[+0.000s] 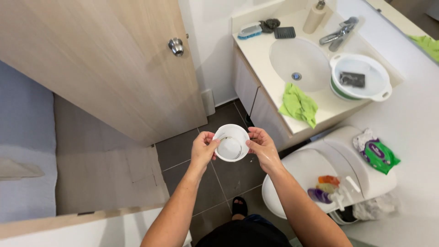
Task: Rinsing soap residue off a glass shower door using a cup filled with water from a sink.
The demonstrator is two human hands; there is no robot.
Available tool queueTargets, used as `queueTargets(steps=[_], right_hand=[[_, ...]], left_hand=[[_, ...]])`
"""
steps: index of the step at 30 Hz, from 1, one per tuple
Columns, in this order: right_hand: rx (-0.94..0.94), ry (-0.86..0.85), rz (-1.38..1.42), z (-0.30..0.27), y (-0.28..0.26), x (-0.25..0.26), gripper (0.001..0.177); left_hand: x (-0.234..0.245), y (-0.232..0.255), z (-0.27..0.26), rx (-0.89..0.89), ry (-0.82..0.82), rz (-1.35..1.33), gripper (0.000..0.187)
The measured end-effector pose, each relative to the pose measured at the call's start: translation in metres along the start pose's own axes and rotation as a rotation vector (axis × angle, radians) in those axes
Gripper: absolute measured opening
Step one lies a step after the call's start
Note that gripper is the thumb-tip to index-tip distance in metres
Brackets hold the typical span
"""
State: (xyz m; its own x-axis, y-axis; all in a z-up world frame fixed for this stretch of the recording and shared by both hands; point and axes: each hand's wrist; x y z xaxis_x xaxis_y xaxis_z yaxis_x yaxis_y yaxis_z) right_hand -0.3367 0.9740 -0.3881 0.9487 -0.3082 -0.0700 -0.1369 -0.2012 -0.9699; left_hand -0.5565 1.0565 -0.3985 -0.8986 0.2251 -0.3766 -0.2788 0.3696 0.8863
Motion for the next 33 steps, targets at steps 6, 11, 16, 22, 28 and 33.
queueTargets(steps=[6, 11, 16, 22, 28, 33], right_hand=[[-0.045, -0.020, 0.003, 0.092, -0.036, 0.010, 0.043], [-0.055, 0.009, 0.036, 0.167, -0.058, 0.022, 0.040], [0.007, 0.119, 0.057, 0.248, -0.071, 0.037, 0.037], [0.073, 0.380, 0.104, 0.322, -0.106, 0.064, 0.035], [0.018, 0.638, 0.092, 0.364, -0.135, 0.113, 0.036], [0.038, 0.788, 0.077, 0.397, -0.128, 0.177, 0.030]], left_hand=[[-0.022, 0.029, 0.089, 0.018, 0.015, 0.010, 0.018], [-0.036, 0.043, 0.179, 0.040, -0.035, 0.025, 0.019], [-0.059, 0.061, 0.289, 0.073, -0.159, 0.068, 0.019], [-0.116, 0.079, 0.418, 0.109, -0.418, 0.081, 0.021], [-0.199, 0.082, 0.504, 0.175, -0.644, 0.125, 0.020], [-0.278, 0.062, 0.561, 0.200, -0.784, 0.209, 0.019]])
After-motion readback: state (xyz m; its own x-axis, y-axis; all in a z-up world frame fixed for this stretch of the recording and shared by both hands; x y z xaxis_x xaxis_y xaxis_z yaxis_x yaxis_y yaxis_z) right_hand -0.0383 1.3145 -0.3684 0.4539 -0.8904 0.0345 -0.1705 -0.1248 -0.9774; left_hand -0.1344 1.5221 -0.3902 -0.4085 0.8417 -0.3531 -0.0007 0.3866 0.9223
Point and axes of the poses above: each hand's wrist, its own z-axis towards the middle knuckle, its own x-axis out of the back of the hand, y = z × x, and after that the axes turned 9 degrees about -z, right-handed
